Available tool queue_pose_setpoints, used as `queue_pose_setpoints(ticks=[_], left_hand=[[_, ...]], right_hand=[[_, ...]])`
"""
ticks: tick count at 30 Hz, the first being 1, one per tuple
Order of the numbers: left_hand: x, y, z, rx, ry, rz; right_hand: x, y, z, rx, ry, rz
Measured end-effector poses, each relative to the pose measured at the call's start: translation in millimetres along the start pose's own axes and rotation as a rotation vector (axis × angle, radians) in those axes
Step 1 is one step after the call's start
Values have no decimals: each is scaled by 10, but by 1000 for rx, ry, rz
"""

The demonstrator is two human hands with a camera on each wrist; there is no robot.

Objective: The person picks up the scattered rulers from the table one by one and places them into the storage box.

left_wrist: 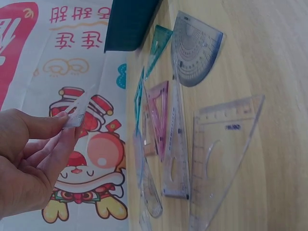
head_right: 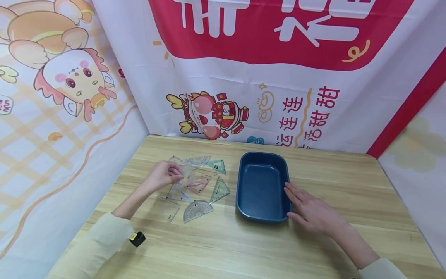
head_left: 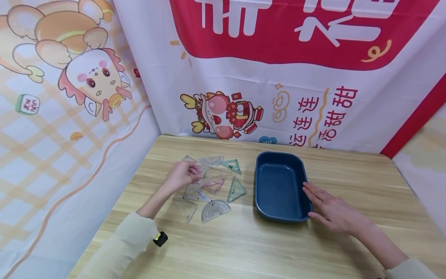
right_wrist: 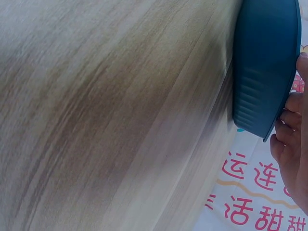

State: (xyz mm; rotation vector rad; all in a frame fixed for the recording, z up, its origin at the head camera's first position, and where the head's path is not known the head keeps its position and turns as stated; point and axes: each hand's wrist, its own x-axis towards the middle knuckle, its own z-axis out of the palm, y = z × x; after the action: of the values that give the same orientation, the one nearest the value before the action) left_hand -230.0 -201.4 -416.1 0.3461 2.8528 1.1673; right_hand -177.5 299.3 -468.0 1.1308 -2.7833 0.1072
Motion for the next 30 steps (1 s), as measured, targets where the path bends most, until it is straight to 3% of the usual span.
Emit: queue_pose_setpoints(ticks=[14, 21, 30], left_hand=[[90, 220, 152, -32, -49, 14], [154, 316, 252, 10, -48, 62], [195, 451, 342, 30, -72, 73]], right_hand=[[-8, -4, -3, 1, -45, 48], [1, -10, -5, -13, -44, 37], [-1, -12, -18, -8, -49, 36]])
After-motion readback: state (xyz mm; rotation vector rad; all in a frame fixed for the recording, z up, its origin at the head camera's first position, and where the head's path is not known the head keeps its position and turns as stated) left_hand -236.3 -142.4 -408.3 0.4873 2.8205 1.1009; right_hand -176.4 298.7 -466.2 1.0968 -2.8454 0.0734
